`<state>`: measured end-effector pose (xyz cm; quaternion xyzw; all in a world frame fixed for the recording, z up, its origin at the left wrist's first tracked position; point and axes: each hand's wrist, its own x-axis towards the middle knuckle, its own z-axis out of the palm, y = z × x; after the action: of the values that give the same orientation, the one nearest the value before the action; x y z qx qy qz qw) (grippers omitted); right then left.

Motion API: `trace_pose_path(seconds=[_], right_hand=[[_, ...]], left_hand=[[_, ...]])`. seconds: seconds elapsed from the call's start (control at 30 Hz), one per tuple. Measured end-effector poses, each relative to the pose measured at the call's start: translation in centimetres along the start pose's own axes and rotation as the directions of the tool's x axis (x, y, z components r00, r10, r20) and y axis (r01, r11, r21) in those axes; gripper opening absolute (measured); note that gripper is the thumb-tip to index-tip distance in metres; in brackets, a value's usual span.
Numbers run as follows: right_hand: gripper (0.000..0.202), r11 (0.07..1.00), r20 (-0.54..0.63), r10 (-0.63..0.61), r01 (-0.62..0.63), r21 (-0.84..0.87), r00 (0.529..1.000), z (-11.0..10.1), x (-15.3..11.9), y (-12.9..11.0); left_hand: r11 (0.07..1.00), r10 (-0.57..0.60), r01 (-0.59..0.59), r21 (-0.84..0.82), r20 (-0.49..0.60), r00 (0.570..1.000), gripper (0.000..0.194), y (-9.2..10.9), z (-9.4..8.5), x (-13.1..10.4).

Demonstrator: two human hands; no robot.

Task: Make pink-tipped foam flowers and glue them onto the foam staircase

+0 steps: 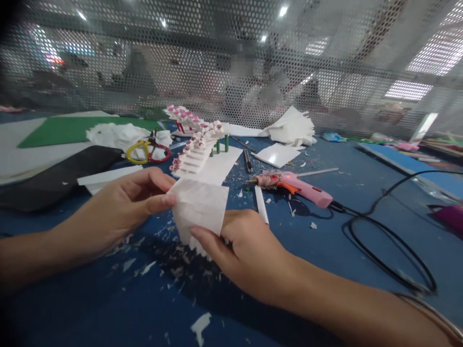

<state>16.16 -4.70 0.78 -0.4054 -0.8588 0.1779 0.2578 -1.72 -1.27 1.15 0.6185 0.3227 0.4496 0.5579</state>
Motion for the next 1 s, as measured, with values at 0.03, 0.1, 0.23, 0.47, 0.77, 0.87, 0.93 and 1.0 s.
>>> trace_pose_path(seconds=[0.03, 0.1, 0.23, 0.47, 0.77, 0.87, 0.93, 1.0], right_hand=[[0.027, 0.999, 0.032, -0.033, 0.033, -0.014, 0.999, -0.1, -0.1, 0.0], [0.030, 0.997, 0.076, -0.082, 0.083, -0.003, 0.994, -0.4, -0.1, 0.1], [0.038, 0.996, 0.117, -0.035, 0.025, 0.090, 0.993, -1.0, -0.1, 0.3], [0.041, 0.954, 0.218, 0.110, -0.165, 0.250, 0.970, -1.3, 0.0, 0.6], [0.005, 0.986, -0.526, -0.027, 0.110, 0.128, 0.850, -2.9, -0.1, 0.1], [0.025, 0.953, -0.318, -0.283, 0.229, -0.198, 0.905, -2.5, -0.2, -0.2], [0.016, 0.895, -0.141, -0.386, 0.333, -0.296, 0.912, -2.0, -0.2, -0.3], [0.005, 0.883, -0.034, -0.408, 0.386, -0.266, 0.912, -1.6, -0.2, -0.3]], left_hand=[[1.000, 0.003, -0.003, -0.013, 0.003, 1.000, 0.010, 0.0, -0.1, 0.1], [0.999, -0.022, 0.023, -0.041, 0.029, 0.999, 0.011, -0.2, -0.3, 0.1], [0.994, -0.088, 0.091, -0.057, 0.047, 0.995, 0.012, -0.4, -0.4, 0.1], [0.995, -0.103, 0.103, 0.008, 0.019, 0.994, 0.012, -0.5, -0.5, 0.1], [0.907, -0.005, -0.014, 0.421, 0.044, 0.999, 0.013, -0.1, -0.7, 0.3], [0.880, 0.010, -0.056, 0.472, 0.099, 0.995, 0.013, 0.0, 0.0, -0.3], [0.883, 0.023, -0.084, 0.462, 0.135, 0.991, 0.012, 0.1, 0.4, -0.6], [0.896, 0.041, -0.116, 0.428, 0.181, 0.983, 0.010, 0.1, 0.6, -0.8]])
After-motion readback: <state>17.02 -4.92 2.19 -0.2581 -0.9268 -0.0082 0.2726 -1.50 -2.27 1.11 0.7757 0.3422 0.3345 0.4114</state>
